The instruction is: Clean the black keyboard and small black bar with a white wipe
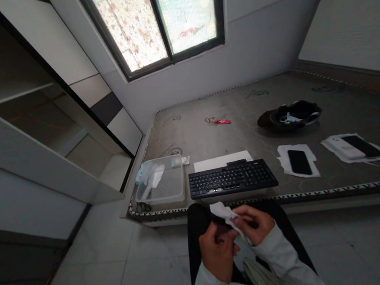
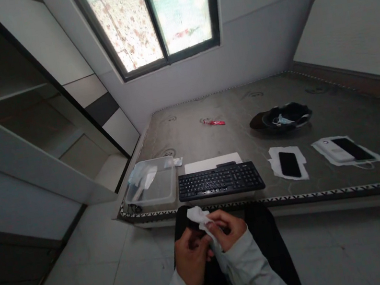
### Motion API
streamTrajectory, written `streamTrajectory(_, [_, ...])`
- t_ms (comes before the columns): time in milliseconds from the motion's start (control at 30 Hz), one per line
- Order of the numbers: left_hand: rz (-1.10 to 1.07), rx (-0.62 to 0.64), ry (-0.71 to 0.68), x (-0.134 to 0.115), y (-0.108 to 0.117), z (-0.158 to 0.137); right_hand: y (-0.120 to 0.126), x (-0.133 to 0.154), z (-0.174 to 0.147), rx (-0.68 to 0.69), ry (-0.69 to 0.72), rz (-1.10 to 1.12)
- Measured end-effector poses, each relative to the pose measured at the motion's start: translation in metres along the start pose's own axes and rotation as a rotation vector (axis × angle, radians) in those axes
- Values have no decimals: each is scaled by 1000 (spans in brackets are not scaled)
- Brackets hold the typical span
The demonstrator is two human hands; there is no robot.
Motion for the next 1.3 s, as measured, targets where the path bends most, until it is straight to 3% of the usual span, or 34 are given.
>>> streamTrajectory(133, [-43,64,0,0,-3,2,9,-12,7,-148,-152,299])
streamTrajectory(233, [-98,81,-1,0,-4,6,12,-18,7,-232,-185,375])
streamTrajectory(367, [-196,15,44,3,-1,10,16,-19,1,-315,-174,384])
streamTrajectory(433, [-188,-3,65,4,0,12,16,-15,-1,-271,-108,297])
streamTrajectory(600, [-47,49,41,5,-3,17,3,-6,2,95,232,-85])
streamTrajectory(667, [25,66,9,5,-2,19,3,-8,5,177,342,-228])
streamTrajectory(800, [133,135,-48,2,0,18,13,-20,10,281,397,-297])
streamTrajectory(933, [51,143,-104,-1,0,13,21,-23,11,302,434,-321])
streamTrajectory(1167, [-234,53,34,16,-6,12,14,-12,10,420,544,-287])
streamTrajectory(1300, [-314,34,74,19,-6,16,10,-6,3,325,598,-357])
Point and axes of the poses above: each hand's wrist, its own z-axis towards the middle knuckle, its own y-axis out of the back of the hand, x = y × z, the point moved 5 cm from there along z, towards the middle knuckle, and after that the axes turned 15 degrees about z, right-handed, at the moved point
